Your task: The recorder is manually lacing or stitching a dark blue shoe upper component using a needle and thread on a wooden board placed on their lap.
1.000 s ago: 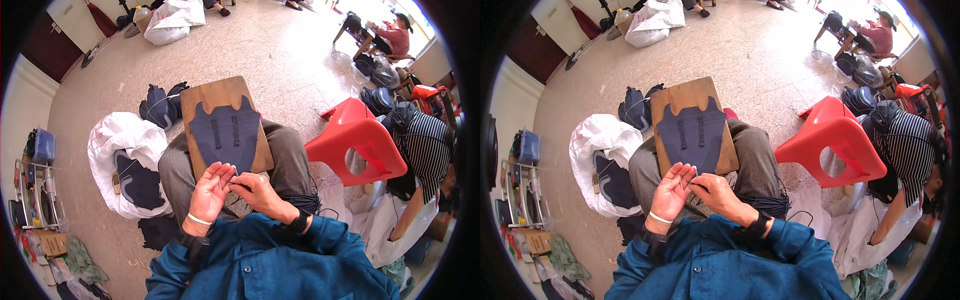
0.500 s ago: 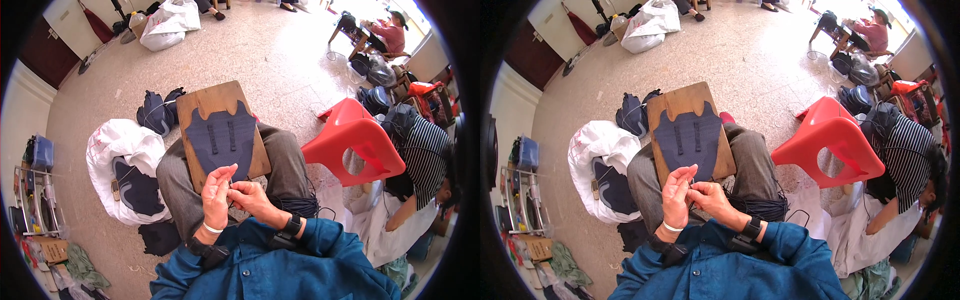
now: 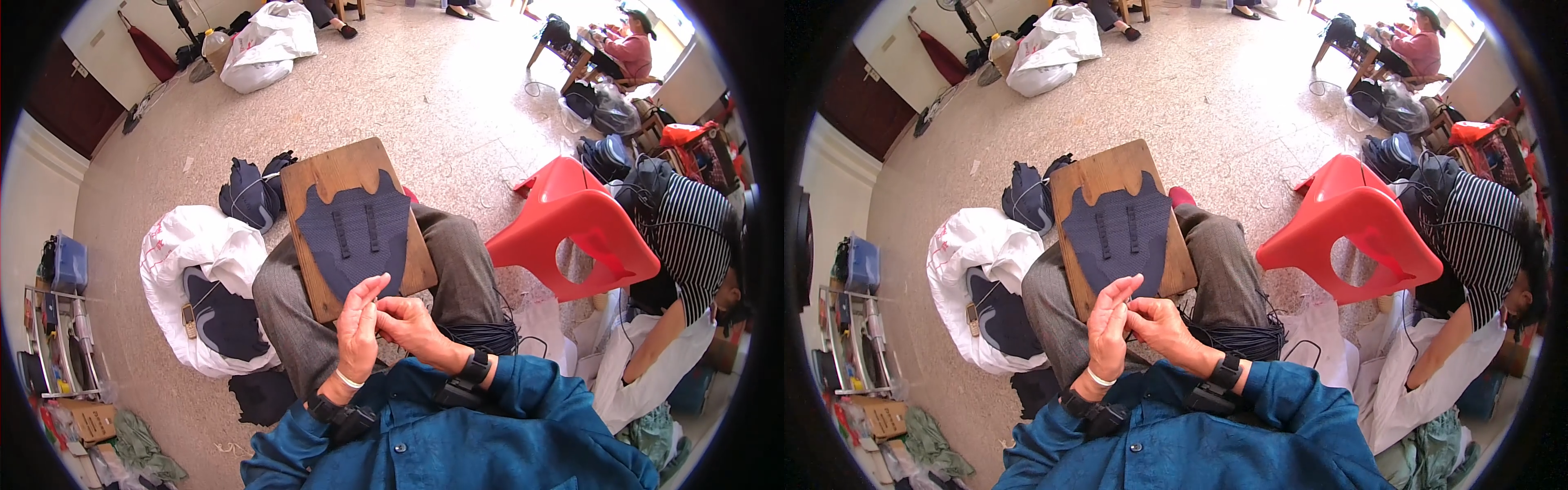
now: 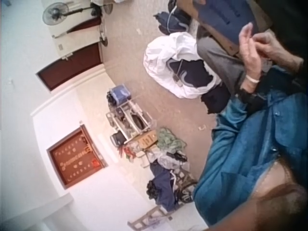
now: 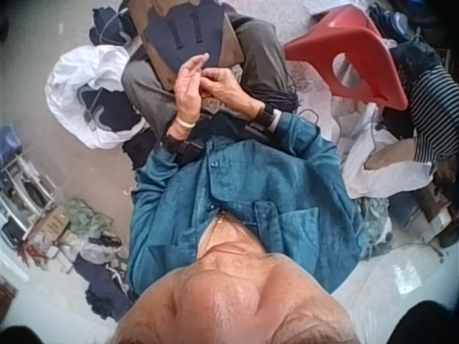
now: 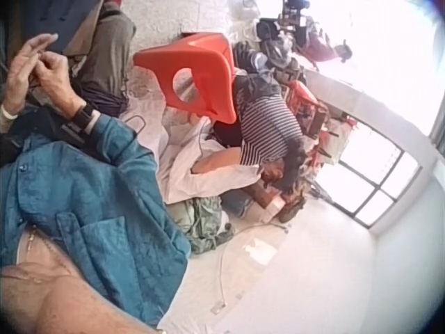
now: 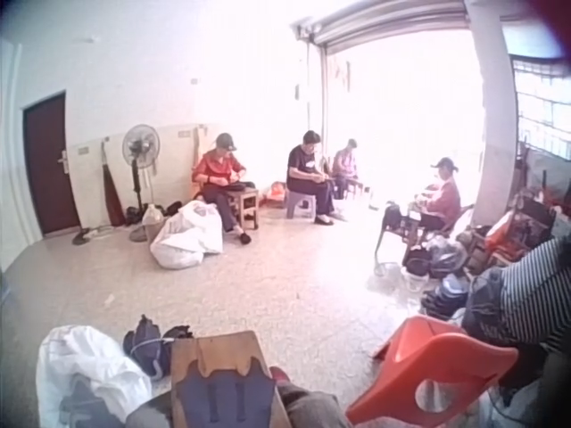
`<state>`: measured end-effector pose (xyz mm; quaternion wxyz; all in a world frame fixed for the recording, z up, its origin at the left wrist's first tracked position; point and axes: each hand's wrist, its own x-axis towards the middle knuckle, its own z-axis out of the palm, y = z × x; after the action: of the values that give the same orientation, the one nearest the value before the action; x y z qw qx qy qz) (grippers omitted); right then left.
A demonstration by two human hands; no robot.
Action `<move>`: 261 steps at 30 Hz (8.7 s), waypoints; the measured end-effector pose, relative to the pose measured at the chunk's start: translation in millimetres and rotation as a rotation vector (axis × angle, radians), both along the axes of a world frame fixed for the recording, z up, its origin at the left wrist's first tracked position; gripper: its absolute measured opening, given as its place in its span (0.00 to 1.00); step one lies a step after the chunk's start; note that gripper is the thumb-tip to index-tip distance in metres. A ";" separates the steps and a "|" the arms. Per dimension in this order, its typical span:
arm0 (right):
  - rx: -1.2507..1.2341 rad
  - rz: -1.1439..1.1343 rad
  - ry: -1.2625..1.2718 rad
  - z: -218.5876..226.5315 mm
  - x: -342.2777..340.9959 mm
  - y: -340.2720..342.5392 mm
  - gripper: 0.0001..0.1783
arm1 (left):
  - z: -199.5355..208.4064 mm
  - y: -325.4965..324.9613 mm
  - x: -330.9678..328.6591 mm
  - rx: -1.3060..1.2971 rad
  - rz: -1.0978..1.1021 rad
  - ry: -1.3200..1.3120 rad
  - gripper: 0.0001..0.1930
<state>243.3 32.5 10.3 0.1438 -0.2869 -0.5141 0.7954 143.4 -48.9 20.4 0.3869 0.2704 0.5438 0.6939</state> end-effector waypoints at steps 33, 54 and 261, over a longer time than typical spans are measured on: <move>0.753 0.124 0.014 39.4 1.9 11.8 0.07 | 12.5 -30.6 -39.2 -0.008 -0.030 -0.471 0.07; 0.769 0.140 0.010 33.8 3.5 10.3 0.09 | 11.4 -29.8 -37.1 -0.081 -0.033 -0.480 0.08; 0.278 0.102 0.017 -42.0 -82.7 93.7 0.04 | -35.4 35.3 -150.3 -0.379 -0.137 1.054 0.04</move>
<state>160.7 126.2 -31.7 0.1460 -0.2309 -0.6321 0.7251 -7.0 -13.6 -15.0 0.1490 0.5409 0.7598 0.3284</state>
